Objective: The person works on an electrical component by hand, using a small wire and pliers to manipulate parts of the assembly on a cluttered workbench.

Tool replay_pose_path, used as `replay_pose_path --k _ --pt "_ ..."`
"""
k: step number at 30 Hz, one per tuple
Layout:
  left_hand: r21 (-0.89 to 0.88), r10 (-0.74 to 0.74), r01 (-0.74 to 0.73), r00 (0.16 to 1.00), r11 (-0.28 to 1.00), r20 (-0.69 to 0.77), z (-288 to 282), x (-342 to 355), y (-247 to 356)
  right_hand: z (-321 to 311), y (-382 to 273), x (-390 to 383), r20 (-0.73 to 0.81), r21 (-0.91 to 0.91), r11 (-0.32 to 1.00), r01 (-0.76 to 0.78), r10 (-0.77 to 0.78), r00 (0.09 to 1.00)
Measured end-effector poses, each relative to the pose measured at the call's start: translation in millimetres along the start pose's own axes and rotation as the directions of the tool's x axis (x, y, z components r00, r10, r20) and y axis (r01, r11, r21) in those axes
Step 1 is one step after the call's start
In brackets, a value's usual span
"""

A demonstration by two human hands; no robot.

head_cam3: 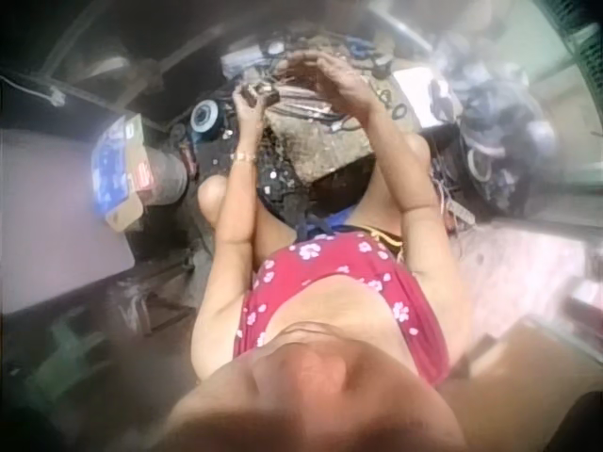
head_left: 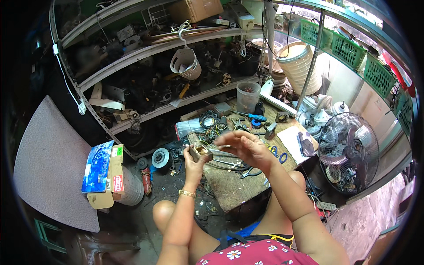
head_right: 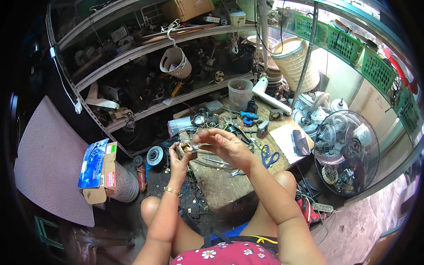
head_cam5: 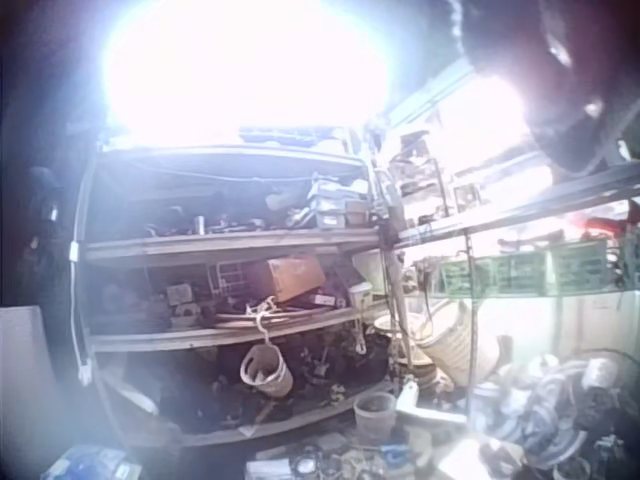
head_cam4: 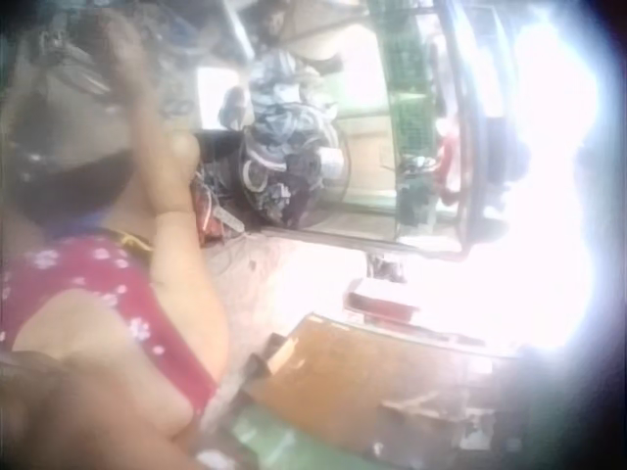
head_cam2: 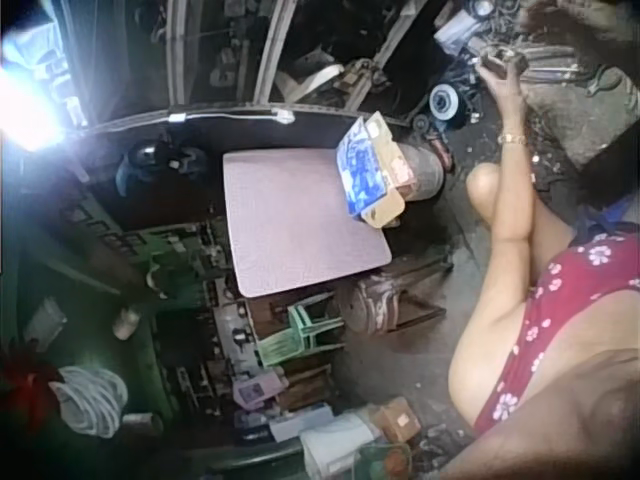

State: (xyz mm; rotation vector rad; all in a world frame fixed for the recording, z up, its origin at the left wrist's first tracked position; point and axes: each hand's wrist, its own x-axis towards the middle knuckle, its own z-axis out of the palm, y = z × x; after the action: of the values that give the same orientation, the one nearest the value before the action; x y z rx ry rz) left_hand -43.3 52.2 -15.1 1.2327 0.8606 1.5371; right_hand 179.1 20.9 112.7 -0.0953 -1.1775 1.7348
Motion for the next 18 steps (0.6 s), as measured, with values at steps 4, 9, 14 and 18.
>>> replay_pose_path --k 4,9,14,18 --pt "-0.522 -0.349 0.424 0.906 0.74 0.24 -13.4 -1.6 -20.2 -45.1 24.7 32.2 -0.324 -0.725 0.627 -0.286 0.057 0.944" --pt "-0.421 -0.278 0.44 0.877 0.793 0.391 -1.1 -10.2 0.2 -83.4 77.7 67.6 -0.563 -0.485 0.498 -0.719 0.452 0.692" --pt "-0.434 -0.354 0.505 0.853 0.746 0.384 -4.9 -14.9 -1.0 -69.3 82.3 82.1 -0.252 -0.841 0.44 -0.315 0.197 0.947" --pt "-0.543 -0.391 0.561 0.827 0.625 0.405 2.7 -12.8 4.7 -67.8 83.4 77.4 -0.202 -0.869 0.42 -0.26 0.178 0.963"
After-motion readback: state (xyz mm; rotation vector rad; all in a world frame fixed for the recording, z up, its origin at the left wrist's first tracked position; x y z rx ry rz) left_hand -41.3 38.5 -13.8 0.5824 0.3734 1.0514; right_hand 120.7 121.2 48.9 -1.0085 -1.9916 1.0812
